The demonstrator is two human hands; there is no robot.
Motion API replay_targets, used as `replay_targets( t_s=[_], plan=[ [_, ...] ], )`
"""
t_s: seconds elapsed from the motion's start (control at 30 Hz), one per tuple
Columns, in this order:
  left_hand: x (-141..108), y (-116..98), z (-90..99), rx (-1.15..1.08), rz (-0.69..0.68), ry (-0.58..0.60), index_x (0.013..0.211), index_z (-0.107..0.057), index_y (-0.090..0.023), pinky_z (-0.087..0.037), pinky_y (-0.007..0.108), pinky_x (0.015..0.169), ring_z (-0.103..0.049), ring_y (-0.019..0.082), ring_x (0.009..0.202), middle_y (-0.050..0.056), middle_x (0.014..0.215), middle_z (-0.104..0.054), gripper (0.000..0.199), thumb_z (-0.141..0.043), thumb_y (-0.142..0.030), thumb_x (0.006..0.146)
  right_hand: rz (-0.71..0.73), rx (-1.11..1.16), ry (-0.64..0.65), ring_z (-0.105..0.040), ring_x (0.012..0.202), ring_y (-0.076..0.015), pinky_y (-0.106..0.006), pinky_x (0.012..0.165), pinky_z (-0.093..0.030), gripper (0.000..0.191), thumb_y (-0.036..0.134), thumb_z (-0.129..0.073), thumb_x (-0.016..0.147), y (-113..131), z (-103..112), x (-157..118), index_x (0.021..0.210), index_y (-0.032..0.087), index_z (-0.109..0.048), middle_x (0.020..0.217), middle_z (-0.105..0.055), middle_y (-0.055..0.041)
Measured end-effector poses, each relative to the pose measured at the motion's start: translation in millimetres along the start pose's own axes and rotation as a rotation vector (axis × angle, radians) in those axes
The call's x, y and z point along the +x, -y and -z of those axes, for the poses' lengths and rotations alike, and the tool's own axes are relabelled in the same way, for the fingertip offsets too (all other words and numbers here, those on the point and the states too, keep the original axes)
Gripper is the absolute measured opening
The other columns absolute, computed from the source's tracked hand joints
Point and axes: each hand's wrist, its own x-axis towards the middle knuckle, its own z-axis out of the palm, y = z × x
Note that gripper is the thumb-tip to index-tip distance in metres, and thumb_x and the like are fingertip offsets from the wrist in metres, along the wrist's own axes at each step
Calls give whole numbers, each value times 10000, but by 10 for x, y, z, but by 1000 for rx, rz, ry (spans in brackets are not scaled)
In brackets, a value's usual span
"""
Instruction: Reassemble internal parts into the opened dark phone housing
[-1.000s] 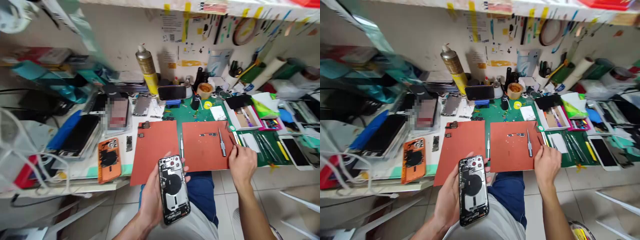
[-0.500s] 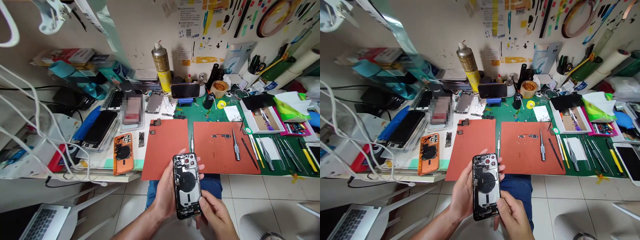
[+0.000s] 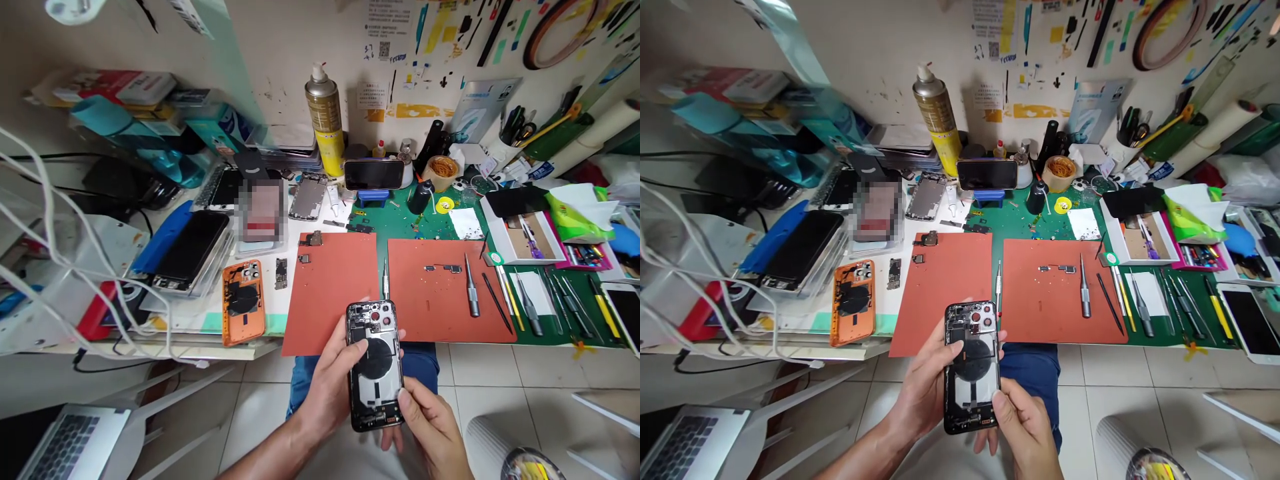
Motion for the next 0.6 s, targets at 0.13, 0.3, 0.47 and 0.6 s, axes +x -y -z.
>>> replay_targets(
  t_s=[0.13,0.3,0.47,0.6],
  plan=[
    [42,-4,25,17,32,-22,1633,-461,-221,-620,516,932,-773,393,1140,219,1338,-773,684,-696,-380,1011,-31,39,20,-584,517,-173,-296,544,-413,475,643,-681,1002,-34,-10,30,1085,191,-799,587,-660,-20],
    [7,38,355,327,-224,-219,1633,-479,-299,-520,471,1184,-592,346,1472,129,1635,-586,641,-678,-460,1045,-37,11,-8,-588,550,-170,-299,565,-426,530,690,-679,990,-113,-50,224,1076,178,-787,676,-711,-47],
    [-153,-74,874,1107,-695,-297,1677,-395,-360,-577,429,1114,-678,264,1358,106,1593,-617,623,-613,-326,1094,-60,-20,-34,-601,578,-158,-281,576,-443,545,715,-698,969,-156,-138,509,1004,176,-765,712,-719,-50],
    [-173,-203,1091,1636,-967,-128,1630,-445,-229,-571,409,1087,-691,274,1298,155,1428,-708,612,-674,-314,1069,-63,-21,-53,-625,592,-166,-281,591,-451,529,705,-700,974,-175,-167,625,975,179,-755,704,-727,-47]
  ],
)
